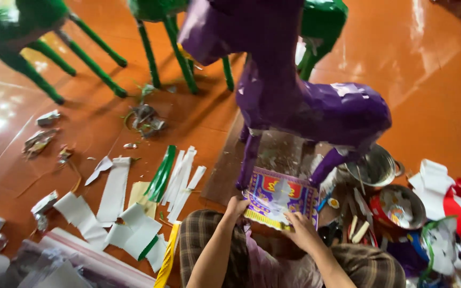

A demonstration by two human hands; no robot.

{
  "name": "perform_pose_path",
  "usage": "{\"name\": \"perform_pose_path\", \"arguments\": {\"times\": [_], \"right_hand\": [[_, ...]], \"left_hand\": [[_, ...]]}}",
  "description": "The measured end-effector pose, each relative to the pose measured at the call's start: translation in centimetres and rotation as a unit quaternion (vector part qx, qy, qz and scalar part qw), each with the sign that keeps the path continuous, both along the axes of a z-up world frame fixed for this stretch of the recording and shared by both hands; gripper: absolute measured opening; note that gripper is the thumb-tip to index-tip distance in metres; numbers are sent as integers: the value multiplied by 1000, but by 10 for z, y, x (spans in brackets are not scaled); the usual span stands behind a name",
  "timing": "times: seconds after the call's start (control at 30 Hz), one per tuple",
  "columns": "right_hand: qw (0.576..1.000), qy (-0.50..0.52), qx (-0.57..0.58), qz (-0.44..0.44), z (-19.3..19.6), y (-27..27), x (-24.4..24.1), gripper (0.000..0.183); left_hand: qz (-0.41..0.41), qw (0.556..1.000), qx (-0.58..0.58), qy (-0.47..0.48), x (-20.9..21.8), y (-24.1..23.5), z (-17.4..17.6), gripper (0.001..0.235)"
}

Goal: Decorating a horse-shaped paper craft with colorful paper strips and stickers

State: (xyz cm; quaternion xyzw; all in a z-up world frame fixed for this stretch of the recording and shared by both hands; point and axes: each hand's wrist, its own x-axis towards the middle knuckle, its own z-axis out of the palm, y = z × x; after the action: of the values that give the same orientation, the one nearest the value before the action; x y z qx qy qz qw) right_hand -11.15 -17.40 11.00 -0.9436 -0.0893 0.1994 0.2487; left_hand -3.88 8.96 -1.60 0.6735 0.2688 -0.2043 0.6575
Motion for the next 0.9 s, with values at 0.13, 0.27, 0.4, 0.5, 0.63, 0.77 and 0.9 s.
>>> {"name": "perform_pose_path", "arguments": {"times": [0.13, 0.27, 0.4, 0.5, 0.63, 0.77, 0.9], "right_hand": [[994, -25, -92, 56, -33, 1, -2, 90], [964, -248, -95, 5, -55, -9, 5, 21], [923, -378, -74, -18, -17, -4, -3, 21], [923, -379, -69, 12, -6, -12, -13, 17], [923, -380, -58, 30, 20, -25, -39, 8], [918, -390, -27, 58, 38, -27, -75, 12], [957, -263, -15, 122, -5, -37, -107, 26]], "left_hand": [[33, 992, -123, 10, 4, 8, -4, 24], [65, 978, -191, -49, 1, 8, -2, 33], [73, 976, -186, -80, -6, 12, 26, 34], [57, 981, -167, -76, -5, 15, 28, 35], [57, 981, -170, -68, -7, 18, 29, 58], [4, 961, -256, -102, -12, 16, 24, 29], [-11, 966, -199, -167, 12, 10, -39, 52]]}}
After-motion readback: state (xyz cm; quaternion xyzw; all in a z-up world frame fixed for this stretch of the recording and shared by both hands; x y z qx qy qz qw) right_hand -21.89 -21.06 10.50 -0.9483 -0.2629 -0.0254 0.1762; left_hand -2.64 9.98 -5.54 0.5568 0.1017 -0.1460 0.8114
